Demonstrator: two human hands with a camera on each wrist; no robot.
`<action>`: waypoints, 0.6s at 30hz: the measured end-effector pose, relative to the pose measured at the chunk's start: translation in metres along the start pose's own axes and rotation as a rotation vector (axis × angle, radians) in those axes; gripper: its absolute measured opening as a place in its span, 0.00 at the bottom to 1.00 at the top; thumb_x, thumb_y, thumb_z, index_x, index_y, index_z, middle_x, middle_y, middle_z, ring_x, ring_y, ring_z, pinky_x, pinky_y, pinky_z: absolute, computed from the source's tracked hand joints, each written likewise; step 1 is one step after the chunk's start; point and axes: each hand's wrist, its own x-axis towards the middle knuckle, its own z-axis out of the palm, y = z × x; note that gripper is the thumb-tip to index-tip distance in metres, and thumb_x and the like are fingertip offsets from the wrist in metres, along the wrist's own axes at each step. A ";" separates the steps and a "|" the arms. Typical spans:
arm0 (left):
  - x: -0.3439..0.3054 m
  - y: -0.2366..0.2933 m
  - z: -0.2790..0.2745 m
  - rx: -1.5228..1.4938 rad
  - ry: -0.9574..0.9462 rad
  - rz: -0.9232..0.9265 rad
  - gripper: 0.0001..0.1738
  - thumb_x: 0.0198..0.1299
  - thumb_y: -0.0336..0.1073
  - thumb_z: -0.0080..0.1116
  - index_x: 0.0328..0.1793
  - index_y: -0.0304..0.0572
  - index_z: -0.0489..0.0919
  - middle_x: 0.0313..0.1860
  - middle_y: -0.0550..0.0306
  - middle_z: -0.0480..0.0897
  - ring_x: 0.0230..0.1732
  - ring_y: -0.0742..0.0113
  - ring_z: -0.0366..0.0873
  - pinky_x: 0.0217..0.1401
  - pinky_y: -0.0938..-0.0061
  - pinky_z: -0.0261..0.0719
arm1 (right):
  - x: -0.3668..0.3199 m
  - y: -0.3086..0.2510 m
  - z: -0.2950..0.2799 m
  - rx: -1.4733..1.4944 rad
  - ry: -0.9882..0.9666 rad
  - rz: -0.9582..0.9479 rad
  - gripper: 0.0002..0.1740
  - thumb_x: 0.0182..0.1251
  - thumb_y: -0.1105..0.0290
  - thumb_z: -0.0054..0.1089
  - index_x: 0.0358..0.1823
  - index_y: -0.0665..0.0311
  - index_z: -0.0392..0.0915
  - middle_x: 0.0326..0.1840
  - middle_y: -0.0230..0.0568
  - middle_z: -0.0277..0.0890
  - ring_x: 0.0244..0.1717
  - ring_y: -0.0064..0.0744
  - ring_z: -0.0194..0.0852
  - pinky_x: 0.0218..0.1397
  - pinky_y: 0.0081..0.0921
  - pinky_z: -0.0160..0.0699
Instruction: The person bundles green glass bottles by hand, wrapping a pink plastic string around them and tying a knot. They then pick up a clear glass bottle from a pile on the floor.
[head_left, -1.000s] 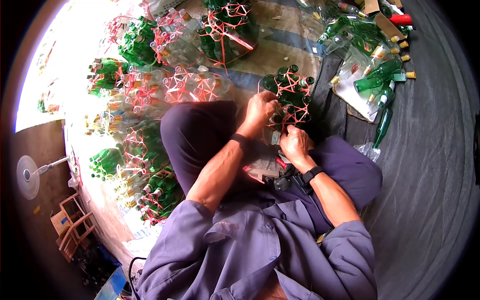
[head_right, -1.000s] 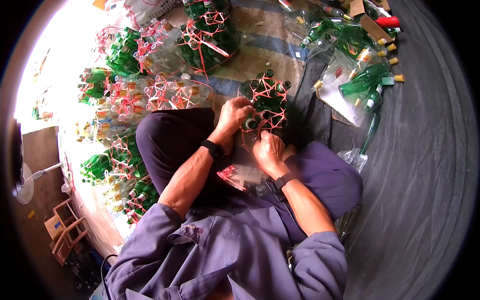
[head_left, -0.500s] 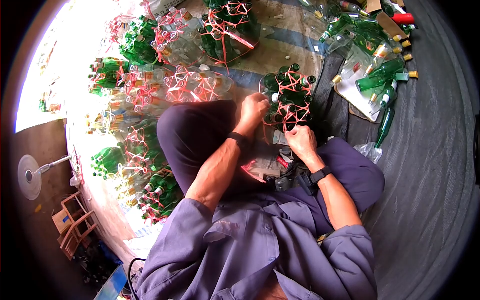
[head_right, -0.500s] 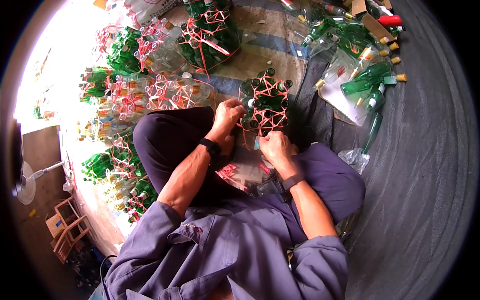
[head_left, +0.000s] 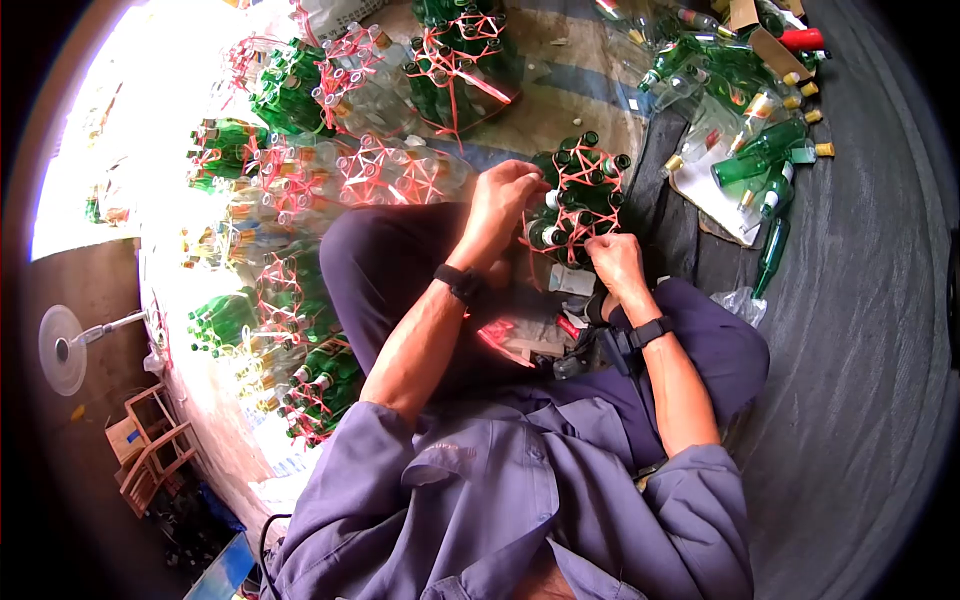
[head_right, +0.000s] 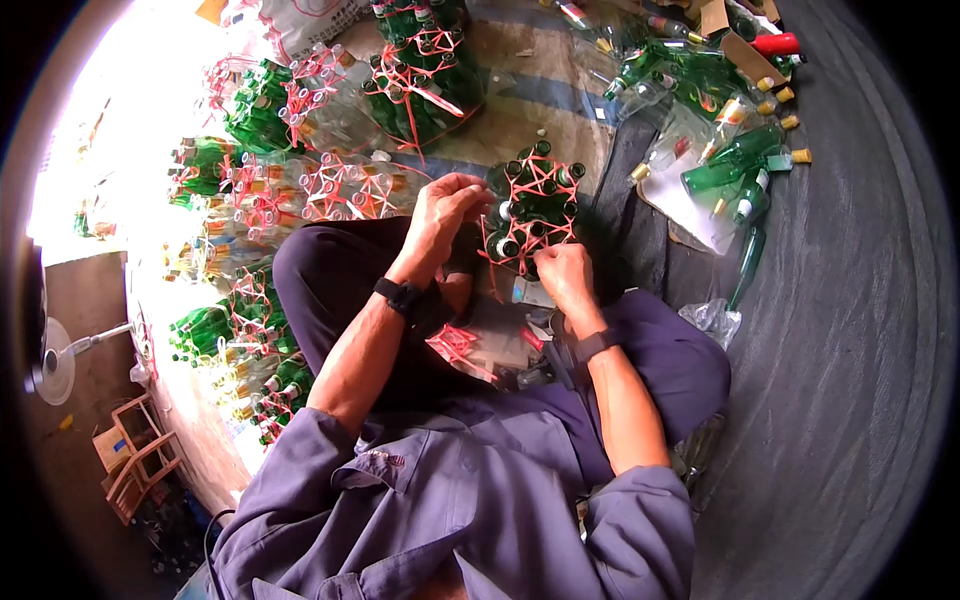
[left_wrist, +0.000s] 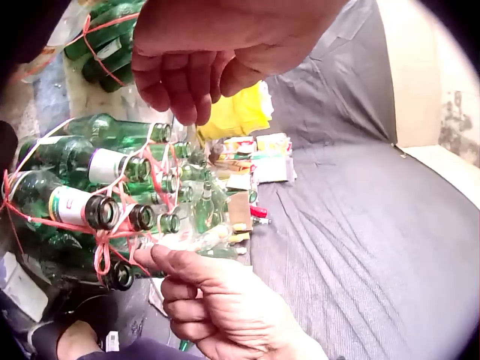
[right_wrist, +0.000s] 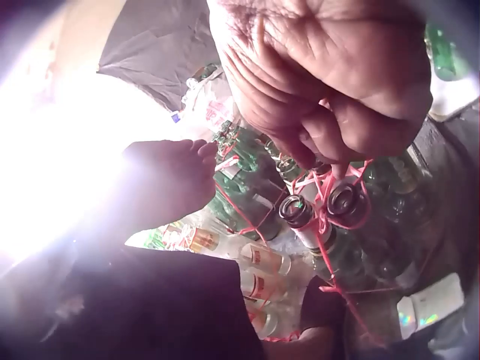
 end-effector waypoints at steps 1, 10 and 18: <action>-0.001 -0.003 -0.003 0.019 -0.002 0.008 0.12 0.67 0.35 0.59 0.48 0.32 0.81 0.38 0.54 0.86 0.37 0.72 0.82 0.43 0.79 0.80 | 0.002 0.005 0.003 0.001 0.002 -0.003 0.12 0.61 0.65 0.63 0.27 0.67 0.85 0.21 0.46 0.81 0.21 0.34 0.80 0.28 0.33 0.74; -0.011 -0.032 -0.007 0.218 -0.045 -0.026 0.11 0.65 0.33 0.57 0.45 0.30 0.81 0.34 0.56 0.85 0.35 0.72 0.80 0.42 0.78 0.79 | 0.016 0.006 0.006 0.269 -0.315 0.172 0.12 0.65 0.67 0.56 0.24 0.59 0.81 0.13 0.22 0.64 0.10 0.16 0.58 0.12 0.20 0.48; -0.018 -0.035 -0.002 0.420 -0.065 0.016 0.12 0.60 0.33 0.56 0.40 0.29 0.82 0.29 0.56 0.85 0.31 0.72 0.78 0.38 0.75 0.77 | 0.042 0.021 -0.005 0.454 -0.686 0.490 0.09 0.68 0.65 0.56 0.29 0.55 0.79 0.19 0.28 0.72 0.11 0.18 0.62 0.11 0.17 0.49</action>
